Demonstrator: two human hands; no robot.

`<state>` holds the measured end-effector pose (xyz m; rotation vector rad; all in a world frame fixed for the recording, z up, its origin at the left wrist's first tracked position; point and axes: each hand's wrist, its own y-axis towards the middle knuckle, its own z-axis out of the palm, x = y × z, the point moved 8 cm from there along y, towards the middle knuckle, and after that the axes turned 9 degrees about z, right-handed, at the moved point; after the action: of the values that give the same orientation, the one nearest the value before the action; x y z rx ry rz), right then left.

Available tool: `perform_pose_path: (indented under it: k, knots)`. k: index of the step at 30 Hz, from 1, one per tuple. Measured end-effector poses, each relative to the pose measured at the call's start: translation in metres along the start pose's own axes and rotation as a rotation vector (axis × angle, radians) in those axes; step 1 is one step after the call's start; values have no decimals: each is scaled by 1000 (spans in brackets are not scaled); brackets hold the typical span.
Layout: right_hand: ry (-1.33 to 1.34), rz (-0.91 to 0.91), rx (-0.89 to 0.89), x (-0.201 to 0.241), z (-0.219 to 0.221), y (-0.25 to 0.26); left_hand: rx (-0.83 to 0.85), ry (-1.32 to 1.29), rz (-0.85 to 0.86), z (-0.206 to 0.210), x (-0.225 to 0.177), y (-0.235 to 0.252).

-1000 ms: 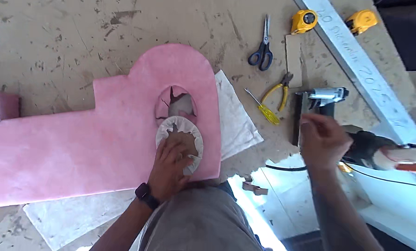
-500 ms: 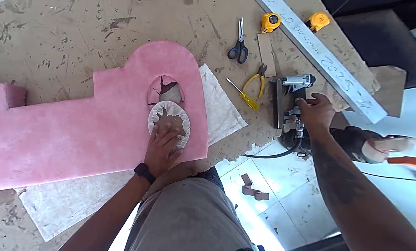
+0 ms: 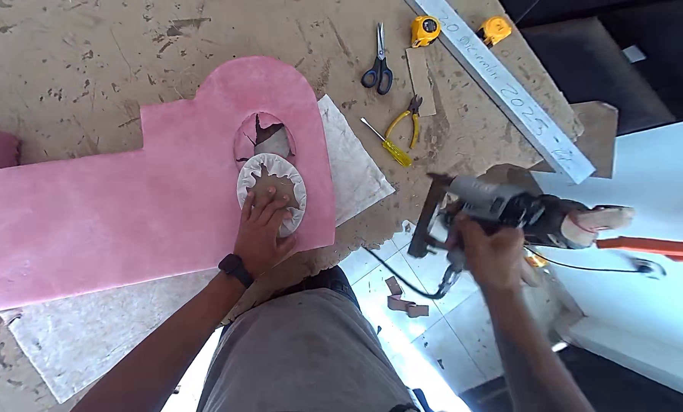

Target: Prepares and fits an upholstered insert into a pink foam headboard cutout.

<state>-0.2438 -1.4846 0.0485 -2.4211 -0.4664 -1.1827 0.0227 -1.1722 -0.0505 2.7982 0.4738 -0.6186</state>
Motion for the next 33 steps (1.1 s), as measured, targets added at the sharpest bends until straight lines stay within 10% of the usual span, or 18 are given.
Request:
perform_pose_path:
  k: [10, 33]
  knots:
    - [63, -20, 233, -2, 135, -142, 23, -17, 105, 1, -2, -5]
    - [-322, -127, 323, 38, 192, -152, -7, -113, 68, -3, 2, -5]
